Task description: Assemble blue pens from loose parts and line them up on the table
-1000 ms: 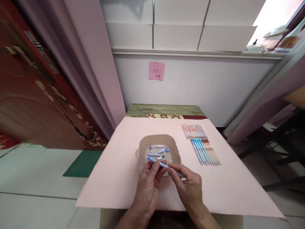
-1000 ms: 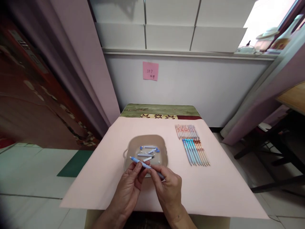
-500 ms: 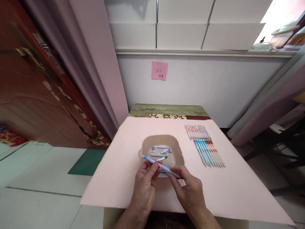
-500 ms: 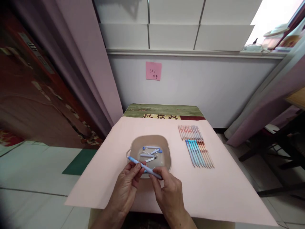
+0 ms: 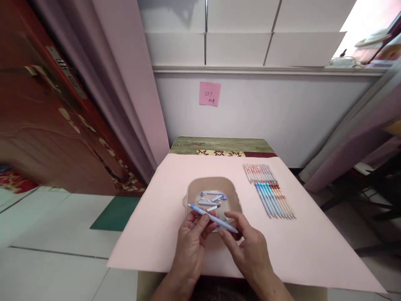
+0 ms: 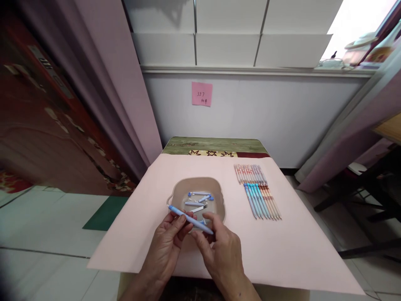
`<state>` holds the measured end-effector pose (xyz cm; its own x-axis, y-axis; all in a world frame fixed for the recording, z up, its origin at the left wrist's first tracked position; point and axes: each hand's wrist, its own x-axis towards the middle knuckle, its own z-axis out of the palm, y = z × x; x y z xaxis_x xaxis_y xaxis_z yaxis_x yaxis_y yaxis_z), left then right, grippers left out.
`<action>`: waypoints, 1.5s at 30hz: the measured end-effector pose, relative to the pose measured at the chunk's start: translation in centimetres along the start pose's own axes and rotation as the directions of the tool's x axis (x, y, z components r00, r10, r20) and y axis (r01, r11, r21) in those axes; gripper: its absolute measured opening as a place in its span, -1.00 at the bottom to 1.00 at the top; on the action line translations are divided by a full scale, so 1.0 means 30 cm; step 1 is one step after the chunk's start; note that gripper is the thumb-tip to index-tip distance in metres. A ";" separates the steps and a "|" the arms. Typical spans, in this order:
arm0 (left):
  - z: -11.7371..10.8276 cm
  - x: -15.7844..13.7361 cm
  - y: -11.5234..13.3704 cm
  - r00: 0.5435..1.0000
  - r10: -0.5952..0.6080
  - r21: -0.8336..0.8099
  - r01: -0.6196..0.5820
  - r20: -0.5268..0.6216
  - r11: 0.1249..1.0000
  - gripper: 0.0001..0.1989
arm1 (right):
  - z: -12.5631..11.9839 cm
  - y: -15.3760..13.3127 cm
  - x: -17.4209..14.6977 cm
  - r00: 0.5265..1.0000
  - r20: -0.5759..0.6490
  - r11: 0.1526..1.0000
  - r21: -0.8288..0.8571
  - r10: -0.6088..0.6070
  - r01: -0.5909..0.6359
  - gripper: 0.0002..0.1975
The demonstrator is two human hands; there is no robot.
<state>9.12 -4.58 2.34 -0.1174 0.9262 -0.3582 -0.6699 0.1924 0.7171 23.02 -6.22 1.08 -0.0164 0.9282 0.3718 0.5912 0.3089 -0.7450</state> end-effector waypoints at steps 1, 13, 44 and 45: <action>-0.001 0.002 0.002 1.000 0.005 -0.002 -0.005 -0.008 1.000 -0.75 | 0.000 0.000 -0.002 1.000 -0.006 1.000 0.018 -0.015 0.015 -0.77; 0.008 0.014 0.000 1.000 -0.002 -0.002 0.002 -0.015 1.000 -0.74 | -0.010 0.023 0.003 0.999 -0.010 0.996 -0.083 -0.034 0.033 -0.75; -0.009 0.031 -0.046 0.994 -0.092 -0.003 0.092 0.066 0.996 -0.83 | 0.025 0.029 -0.020 0.937 -0.153 0.940 -0.187 -0.314 0.285 -0.91; -0.010 0.032 -0.044 0.994 -0.089 0.006 0.089 0.069 0.996 -0.83 | 0.025 0.028 -0.024 0.943 -0.141 0.946 -0.174 -0.300 0.275 -0.91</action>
<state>9.68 -4.04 0.86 -0.0066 0.9256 -0.3784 -0.6730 0.2758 0.6863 22.92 -6.47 -0.23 -0.0790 0.7537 0.6525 0.6946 0.5111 -0.5062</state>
